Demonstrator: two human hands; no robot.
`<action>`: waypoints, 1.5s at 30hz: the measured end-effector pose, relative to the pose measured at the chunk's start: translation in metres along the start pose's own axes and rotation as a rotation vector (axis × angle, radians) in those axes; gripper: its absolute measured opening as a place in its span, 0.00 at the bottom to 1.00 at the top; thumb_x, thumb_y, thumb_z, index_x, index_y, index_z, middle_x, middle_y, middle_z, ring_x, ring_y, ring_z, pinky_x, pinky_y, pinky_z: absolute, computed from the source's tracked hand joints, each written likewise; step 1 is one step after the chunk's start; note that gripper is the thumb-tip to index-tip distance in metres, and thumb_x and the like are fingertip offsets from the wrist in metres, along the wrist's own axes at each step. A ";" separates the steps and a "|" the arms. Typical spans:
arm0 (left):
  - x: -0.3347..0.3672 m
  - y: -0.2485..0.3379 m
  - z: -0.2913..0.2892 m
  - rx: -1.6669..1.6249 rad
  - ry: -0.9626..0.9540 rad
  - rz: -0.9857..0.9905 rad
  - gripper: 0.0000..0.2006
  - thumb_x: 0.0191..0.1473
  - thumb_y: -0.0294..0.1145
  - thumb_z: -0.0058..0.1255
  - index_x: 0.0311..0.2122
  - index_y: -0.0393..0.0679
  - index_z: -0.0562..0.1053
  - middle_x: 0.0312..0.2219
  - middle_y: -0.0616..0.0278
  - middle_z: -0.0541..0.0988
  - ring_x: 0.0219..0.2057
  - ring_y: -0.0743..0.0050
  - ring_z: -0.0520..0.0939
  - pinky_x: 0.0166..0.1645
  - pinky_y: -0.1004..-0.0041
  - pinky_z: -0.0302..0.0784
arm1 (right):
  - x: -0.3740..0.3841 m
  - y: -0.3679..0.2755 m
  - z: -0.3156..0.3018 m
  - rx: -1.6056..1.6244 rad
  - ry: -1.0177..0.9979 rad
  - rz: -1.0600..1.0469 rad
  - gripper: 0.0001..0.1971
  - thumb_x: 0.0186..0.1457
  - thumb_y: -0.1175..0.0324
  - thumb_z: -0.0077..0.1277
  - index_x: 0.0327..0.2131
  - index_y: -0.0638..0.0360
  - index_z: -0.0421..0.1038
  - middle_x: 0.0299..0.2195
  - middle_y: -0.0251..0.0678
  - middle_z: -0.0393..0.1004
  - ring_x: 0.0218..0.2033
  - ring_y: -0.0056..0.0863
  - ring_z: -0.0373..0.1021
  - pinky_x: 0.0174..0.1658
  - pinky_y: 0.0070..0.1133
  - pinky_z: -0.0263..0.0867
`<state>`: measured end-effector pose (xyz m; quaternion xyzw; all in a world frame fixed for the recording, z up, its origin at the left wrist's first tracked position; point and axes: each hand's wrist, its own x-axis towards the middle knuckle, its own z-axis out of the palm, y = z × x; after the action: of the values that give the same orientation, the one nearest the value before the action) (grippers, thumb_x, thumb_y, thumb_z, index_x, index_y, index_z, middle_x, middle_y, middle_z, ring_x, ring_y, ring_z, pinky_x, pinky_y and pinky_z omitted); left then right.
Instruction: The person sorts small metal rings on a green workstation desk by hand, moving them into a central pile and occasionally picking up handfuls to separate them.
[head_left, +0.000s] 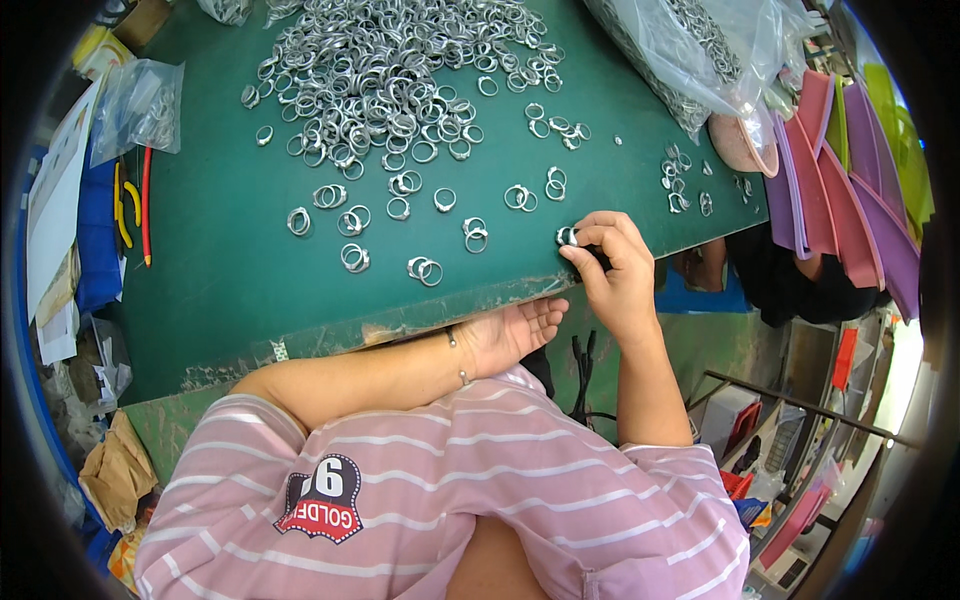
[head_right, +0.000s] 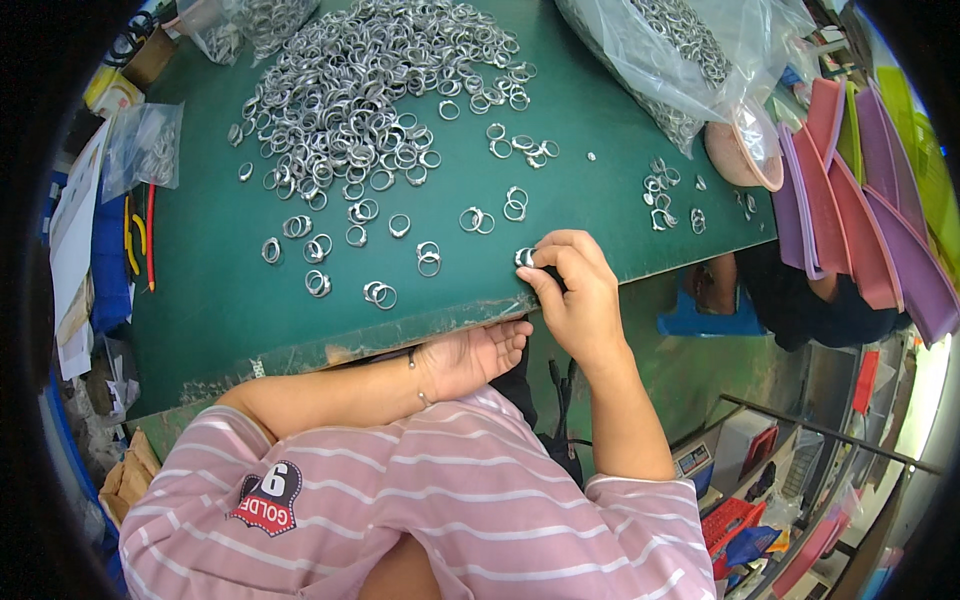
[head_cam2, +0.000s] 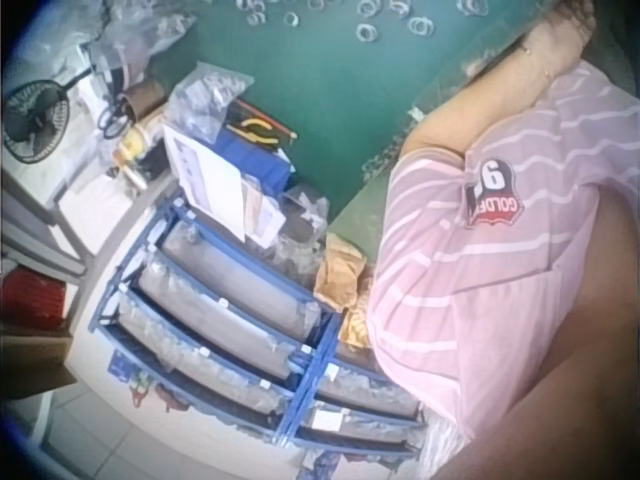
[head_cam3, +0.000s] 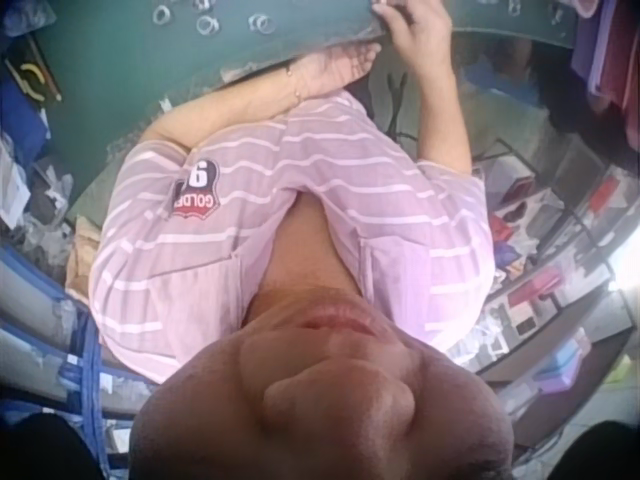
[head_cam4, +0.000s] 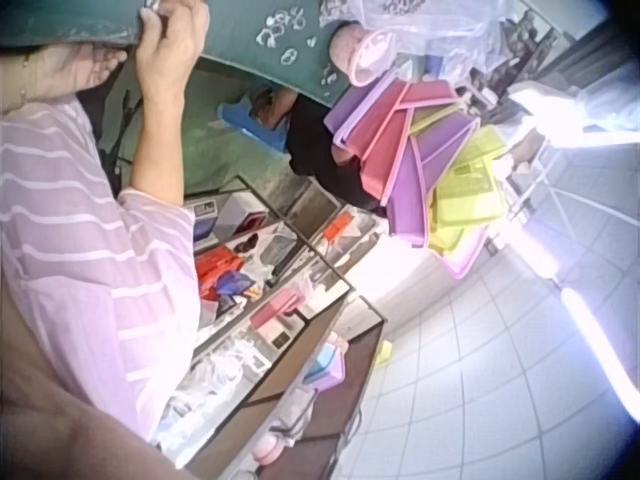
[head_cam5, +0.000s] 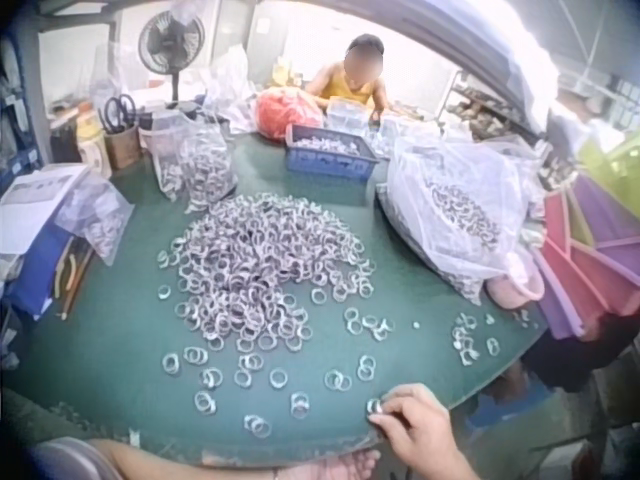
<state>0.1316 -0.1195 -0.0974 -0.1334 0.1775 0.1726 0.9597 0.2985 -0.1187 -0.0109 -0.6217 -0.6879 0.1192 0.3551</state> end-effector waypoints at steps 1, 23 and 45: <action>-0.001 0.000 0.002 0.013 0.001 -0.003 0.12 0.64 0.37 0.45 0.44 0.38 0.71 0.36 0.56 0.79 0.40 0.65 0.81 0.46 0.68 0.80 | 0.000 -0.002 0.000 0.009 0.020 0.017 0.10 0.44 0.78 0.64 0.29 0.65 0.72 0.35 0.37 0.74 0.33 0.28 0.71 0.34 0.21 0.67; 0.004 -0.005 -0.002 0.127 0.082 0.022 0.17 0.63 0.44 0.45 0.46 0.42 0.73 0.40 0.58 0.79 0.41 0.69 0.77 0.50 0.69 0.74 | 0.044 -0.030 0.037 -0.267 -0.031 -0.102 0.05 0.45 0.70 0.62 0.29 0.55 0.77 0.32 0.30 0.74 0.40 0.33 0.67 0.49 0.34 0.54; 0.001 -0.001 -0.004 0.070 0.013 0.019 0.13 0.63 0.38 0.46 0.44 0.40 0.73 0.37 0.58 0.79 0.38 0.70 0.80 0.46 0.71 0.77 | 0.038 -0.024 0.008 0.019 -0.087 -0.011 0.11 0.52 0.80 0.50 0.39 0.61 0.75 0.36 0.40 0.73 0.40 0.41 0.70 0.45 0.31 0.64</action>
<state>0.1320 -0.1208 -0.1011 -0.0990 0.1910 0.1744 0.9609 0.2763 -0.0854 0.0109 -0.6087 -0.7050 0.1505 0.3314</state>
